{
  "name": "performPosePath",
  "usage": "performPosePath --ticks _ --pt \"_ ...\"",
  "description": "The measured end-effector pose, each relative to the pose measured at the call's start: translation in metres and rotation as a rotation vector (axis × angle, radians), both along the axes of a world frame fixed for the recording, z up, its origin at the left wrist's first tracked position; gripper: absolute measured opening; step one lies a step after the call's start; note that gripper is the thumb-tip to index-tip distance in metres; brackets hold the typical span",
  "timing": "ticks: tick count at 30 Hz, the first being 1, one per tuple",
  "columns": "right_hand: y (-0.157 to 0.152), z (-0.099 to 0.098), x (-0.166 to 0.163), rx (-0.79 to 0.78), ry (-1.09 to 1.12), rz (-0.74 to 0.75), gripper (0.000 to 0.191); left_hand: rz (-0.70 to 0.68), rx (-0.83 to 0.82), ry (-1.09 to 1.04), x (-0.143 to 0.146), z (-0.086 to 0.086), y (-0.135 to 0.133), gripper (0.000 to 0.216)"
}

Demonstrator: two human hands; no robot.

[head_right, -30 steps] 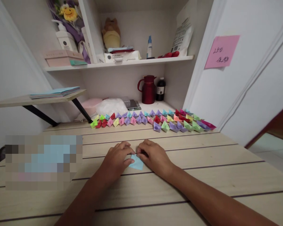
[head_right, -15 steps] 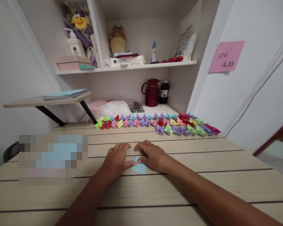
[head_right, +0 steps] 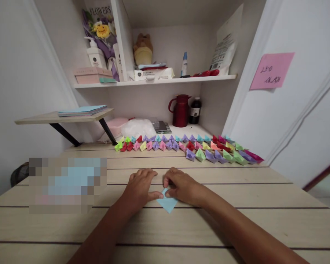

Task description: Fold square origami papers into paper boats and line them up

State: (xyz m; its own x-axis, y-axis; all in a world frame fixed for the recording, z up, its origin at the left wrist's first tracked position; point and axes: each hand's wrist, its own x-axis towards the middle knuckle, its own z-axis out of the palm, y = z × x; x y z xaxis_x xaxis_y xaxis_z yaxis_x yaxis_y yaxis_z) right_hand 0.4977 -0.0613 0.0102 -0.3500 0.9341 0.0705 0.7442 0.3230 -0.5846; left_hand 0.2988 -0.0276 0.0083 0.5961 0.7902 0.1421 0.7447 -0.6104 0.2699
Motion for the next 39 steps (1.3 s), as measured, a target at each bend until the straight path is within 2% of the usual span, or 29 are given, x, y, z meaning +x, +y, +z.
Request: performPosePath --ticks 8,13,19,25,28,30,34,37,39 --pt "-0.005 -0.001 -0.002 -0.002 0.082 -0.024 0.017 -0.018 -0.002 0.009 -0.001 -0.002 0.000 0.063" --pt "-0.009 -0.001 -0.006 -0.072 0.174 -0.020 0.014 -0.017 -0.010 -0.009 0.000 -0.002 0.000 0.059" --pt "-0.010 -0.003 -0.008 -0.155 0.278 -0.080 0.029 -0.016 -0.008 -0.011 0.001 -0.002 0.000 0.052" --pt "-0.010 -0.005 -0.007 -0.135 0.202 -0.149 0.001 -0.020 -0.013 -0.064 0.001 -0.002 0.000 0.050" --pt "-0.006 -0.008 -0.004 -0.109 0.241 -0.191 0.010 -0.007 -0.071 -0.203 0.007 -0.003 0.000 0.030" --pt "-0.003 -0.010 -0.003 -0.087 0.359 -0.246 0.019 0.034 -0.127 -0.364 0.012 -0.005 0.000 0.023" --pt "0.001 -0.007 -0.001 -0.048 0.765 -0.370 0.032 0.145 -0.237 -0.717 0.021 -0.015 0.002 0.033" --pt "0.001 -0.001 0.002 0.029 0.870 -0.424 0.033 0.282 -0.164 -0.855 0.023 -0.015 0.003 0.040" --pt "0.000 0.003 0.004 0.088 0.875 -0.448 0.033 0.269 -0.126 -0.896 0.024 -0.010 -0.001 0.039"
